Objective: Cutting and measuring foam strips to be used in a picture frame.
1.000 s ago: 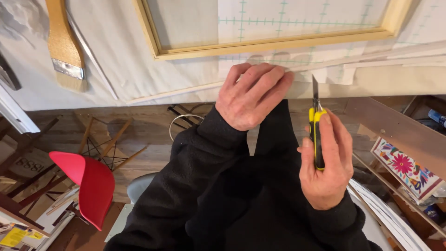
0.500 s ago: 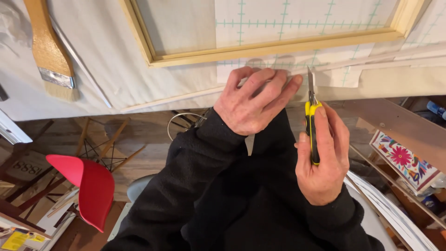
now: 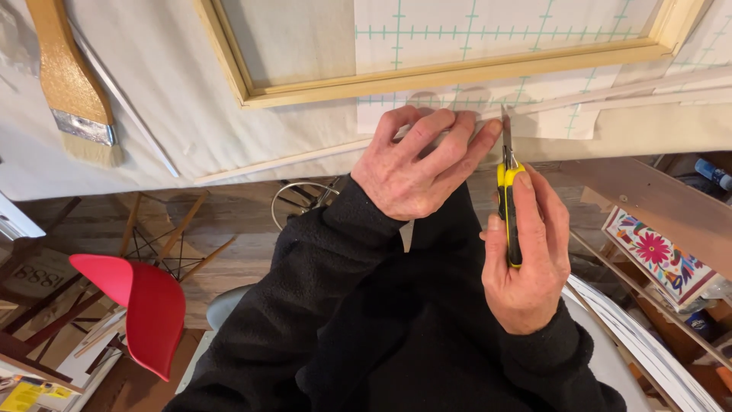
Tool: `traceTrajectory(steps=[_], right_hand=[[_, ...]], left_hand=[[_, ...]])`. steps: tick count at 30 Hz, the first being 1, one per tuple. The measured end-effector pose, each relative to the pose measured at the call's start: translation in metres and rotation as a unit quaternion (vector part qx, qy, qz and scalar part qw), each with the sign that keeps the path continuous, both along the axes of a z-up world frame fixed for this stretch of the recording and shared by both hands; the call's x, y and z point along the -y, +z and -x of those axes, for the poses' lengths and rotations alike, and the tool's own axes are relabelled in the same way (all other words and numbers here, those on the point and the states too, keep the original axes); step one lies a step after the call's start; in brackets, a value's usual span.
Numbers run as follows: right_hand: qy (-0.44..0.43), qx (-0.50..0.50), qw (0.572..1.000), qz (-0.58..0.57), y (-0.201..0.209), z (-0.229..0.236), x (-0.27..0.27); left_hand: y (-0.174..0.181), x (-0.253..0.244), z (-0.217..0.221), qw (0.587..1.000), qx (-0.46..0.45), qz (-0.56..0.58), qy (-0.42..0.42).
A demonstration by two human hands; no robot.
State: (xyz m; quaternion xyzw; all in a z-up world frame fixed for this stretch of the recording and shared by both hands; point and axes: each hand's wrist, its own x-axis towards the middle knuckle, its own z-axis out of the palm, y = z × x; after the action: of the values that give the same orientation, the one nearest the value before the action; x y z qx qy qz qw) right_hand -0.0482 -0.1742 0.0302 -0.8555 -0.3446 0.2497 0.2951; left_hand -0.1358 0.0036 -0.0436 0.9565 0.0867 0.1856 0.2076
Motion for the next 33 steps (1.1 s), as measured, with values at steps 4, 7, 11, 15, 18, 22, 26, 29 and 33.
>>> traceTrajectory(steps=[4,7,11,15,18,22,26,29,33], right_hand=[[0.007,0.005,1.000,0.000,0.001,0.001,-0.001],[0.004,0.012,1.000,0.004,0.000,0.002,-0.001],[-0.023,-0.018,1.000,0.010,0.004,0.002,-0.011],[0.007,0.011,1.000,0.007,0.000,0.002,-0.002],[0.005,0.014,1.000,0.013,0.002,0.003,-0.003],[0.007,0.014,1.000,0.013,0.001,0.004,-0.002],[0.000,0.010,1.000,0.014,0.001,0.005,-0.002],[-0.007,0.001,1.000,0.011,0.001,0.005,-0.002],[0.006,0.036,0.999,0.011,-0.002,0.004,0.005]], left_hand=[[0.000,0.001,0.001,1.000,-0.002,0.005,-0.002],[-0.001,-0.001,0.000,1.000,0.007,0.005,-0.003],[0.000,-0.001,0.000,1.000,0.002,0.006,-0.002],[-0.001,0.001,0.001,1.000,0.004,0.012,0.001],[-0.002,-0.001,0.000,1.000,0.004,0.001,-0.001],[-0.001,0.000,0.000,1.000,0.013,0.018,0.000],[0.002,-0.001,0.000,1.000,0.010,0.009,0.006],[0.002,-0.002,0.000,1.000,0.014,0.011,0.005],[-0.001,0.000,0.000,1.000,0.013,0.003,0.009]])
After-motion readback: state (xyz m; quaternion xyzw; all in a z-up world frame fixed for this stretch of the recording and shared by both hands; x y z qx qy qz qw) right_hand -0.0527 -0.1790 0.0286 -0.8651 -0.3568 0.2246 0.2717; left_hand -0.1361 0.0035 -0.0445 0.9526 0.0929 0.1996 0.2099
